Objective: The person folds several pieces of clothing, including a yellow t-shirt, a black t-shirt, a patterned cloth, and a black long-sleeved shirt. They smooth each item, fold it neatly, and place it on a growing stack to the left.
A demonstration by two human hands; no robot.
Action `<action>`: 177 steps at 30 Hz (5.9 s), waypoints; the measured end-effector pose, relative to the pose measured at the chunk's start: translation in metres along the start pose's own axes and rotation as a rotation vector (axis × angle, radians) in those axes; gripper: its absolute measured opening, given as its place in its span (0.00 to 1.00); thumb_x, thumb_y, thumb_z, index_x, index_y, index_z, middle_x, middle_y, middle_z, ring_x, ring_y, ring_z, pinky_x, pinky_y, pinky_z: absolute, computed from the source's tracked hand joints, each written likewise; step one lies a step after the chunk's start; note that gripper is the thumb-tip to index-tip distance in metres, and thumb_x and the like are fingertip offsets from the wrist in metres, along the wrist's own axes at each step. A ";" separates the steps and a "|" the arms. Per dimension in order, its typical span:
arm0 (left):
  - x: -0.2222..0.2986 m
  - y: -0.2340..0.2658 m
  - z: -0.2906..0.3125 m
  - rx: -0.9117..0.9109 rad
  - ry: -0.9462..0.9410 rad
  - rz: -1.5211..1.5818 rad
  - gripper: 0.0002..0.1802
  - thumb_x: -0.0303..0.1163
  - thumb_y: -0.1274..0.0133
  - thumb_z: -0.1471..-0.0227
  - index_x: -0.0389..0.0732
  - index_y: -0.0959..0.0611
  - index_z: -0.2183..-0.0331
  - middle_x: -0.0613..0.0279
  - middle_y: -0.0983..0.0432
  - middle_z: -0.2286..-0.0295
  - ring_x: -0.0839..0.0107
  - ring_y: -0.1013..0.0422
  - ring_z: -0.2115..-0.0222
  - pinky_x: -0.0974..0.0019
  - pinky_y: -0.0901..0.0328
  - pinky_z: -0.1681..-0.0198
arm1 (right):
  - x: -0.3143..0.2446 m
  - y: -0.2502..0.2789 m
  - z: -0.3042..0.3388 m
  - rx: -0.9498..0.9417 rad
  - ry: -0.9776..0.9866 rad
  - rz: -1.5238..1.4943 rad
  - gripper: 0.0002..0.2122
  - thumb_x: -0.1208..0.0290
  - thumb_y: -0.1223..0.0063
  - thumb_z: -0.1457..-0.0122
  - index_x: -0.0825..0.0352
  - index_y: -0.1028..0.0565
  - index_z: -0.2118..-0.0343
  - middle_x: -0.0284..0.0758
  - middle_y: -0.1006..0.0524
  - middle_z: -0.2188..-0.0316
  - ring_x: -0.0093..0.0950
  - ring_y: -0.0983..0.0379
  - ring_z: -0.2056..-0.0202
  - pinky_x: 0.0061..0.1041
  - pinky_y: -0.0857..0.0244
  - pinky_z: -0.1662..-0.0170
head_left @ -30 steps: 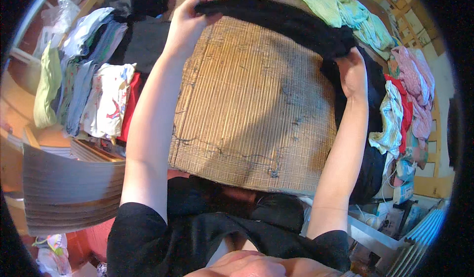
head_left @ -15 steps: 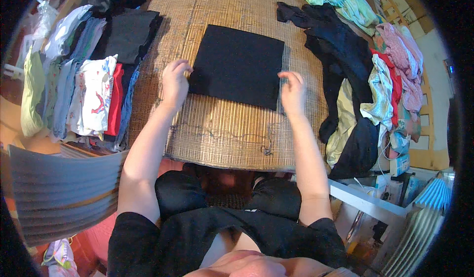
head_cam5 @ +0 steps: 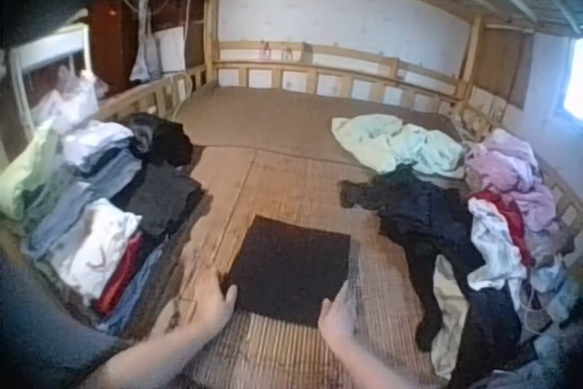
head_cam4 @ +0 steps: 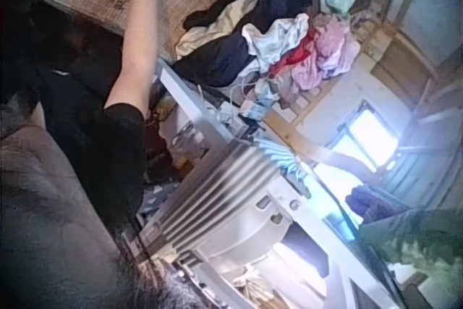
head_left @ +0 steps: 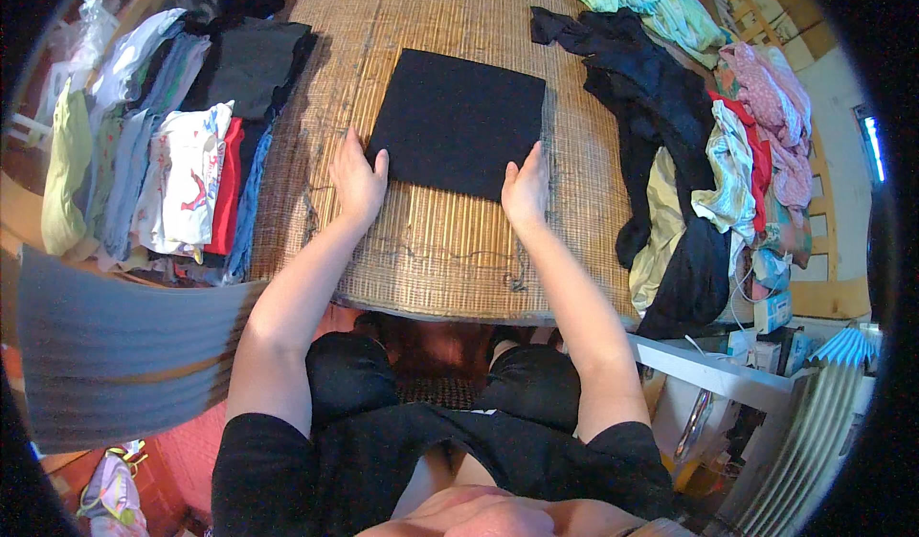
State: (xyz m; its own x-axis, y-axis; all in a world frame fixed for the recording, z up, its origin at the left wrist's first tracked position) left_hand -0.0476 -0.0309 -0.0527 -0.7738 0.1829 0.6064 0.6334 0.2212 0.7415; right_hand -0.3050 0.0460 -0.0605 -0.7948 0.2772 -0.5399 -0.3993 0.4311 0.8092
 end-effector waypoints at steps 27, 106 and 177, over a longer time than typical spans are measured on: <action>0.123 -0.008 -0.059 -0.161 0.666 1.514 0.17 0.20 0.54 0.57 0.38 0.34 0.61 0.56 0.29 0.68 0.62 0.29 0.70 0.59 0.30 0.73 | -0.050 0.019 -0.068 -0.632 -0.812 -1.717 0.12 0.67 0.51 0.48 0.69 0.29 0.65 0.36 0.25 0.68 0.29 0.27 0.68 0.26 0.32 0.68; 0.156 0.047 0.008 -0.685 -0.291 0.335 0.17 0.34 0.51 0.53 0.37 0.25 0.61 0.45 0.27 0.71 0.53 0.29 0.67 0.57 0.35 0.64 | 0.026 0.185 -0.165 0.596 -0.160 -0.026 0.14 0.59 0.53 0.47 0.67 0.29 0.72 0.44 0.27 0.70 0.40 0.31 0.67 0.37 0.38 0.68; 0.140 -0.001 0.020 -0.425 -0.427 0.027 0.09 0.22 0.57 0.61 0.37 0.29 0.71 0.51 0.31 0.72 0.53 0.33 0.67 0.58 0.37 0.64 | 0.081 0.057 -0.068 -0.027 0.052 0.153 0.15 0.84 0.52 0.58 0.65 0.26 0.64 0.40 0.37 0.52 0.41 0.44 0.50 0.34 0.46 0.49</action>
State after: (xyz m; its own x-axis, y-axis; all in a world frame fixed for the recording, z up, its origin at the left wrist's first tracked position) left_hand -0.1564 0.0139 0.0257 -0.6327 0.5715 0.5225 0.5283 -0.1748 0.8309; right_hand -0.4236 0.0349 -0.0426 -0.8694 0.2931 -0.3979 -0.2834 0.3639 0.8873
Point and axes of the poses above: each hand's wrist, its own z-axis away from the middle knuckle, its own y-axis out of the back of the hand, x = y × z, the point moved 5 cm from there along -z, towards the middle knuckle
